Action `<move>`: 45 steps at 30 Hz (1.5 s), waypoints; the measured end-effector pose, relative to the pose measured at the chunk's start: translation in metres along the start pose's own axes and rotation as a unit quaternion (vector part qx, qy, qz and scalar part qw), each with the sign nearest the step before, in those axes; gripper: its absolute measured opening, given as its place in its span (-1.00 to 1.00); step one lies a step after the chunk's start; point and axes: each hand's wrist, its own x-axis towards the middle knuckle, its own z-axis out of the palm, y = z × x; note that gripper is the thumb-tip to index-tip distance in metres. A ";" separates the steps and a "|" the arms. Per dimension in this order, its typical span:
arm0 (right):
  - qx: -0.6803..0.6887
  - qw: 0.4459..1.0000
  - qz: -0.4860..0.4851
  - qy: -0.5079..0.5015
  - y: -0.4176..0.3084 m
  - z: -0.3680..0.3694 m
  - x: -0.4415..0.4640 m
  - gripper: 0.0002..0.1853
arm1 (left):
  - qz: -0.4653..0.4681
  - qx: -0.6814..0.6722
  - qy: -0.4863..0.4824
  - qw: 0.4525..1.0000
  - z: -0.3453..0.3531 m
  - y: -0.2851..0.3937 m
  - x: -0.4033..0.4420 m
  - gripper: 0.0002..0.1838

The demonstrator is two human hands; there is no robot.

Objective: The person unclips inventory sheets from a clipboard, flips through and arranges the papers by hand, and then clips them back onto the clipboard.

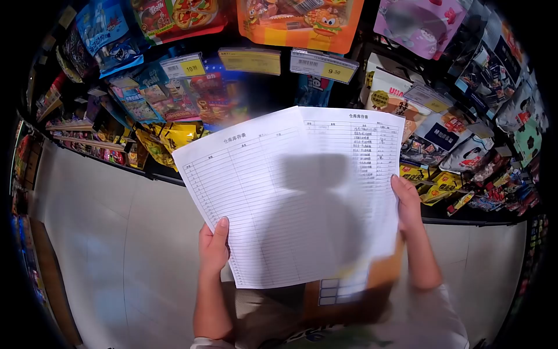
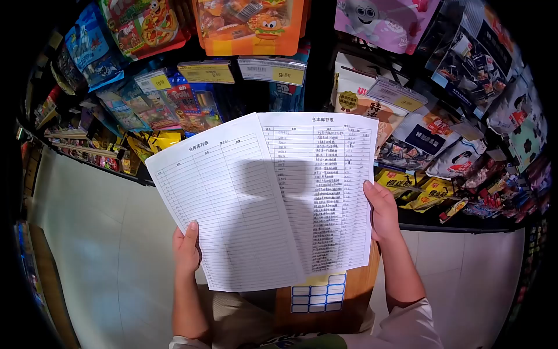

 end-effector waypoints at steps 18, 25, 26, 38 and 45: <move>-0.058 0.998 0.015 -0.025 0.003 0.005 0.001 -0.63 | -0.123 0.007 -0.066 0.990 0.086 -0.027 0.003 -0.57; -0.082 0.996 0.029 -0.033 0.002 0.008 0.000 -0.64 | -0.148 -0.030 -0.083 0.985 0.096 -0.035 0.004 -0.59; -0.089 0.995 0.029 -0.034 0.002 0.009 0.000 -0.64 | -0.148 -0.030 -0.083 0.985 0.097 -0.035 0.003 -0.59; -0.062 0.995 0.036 -0.066 0.004 0.002 -0.001 -0.64 | -0.234 -0.124 -0.040 0.963 0.103 -0.041 0.014 -0.51; -0.052 0.997 0.022 -0.051 0.007 0.003 -0.001 -0.62 | -0.193 -0.078 -0.022 0.978 0.088 -0.034 0.017 -0.57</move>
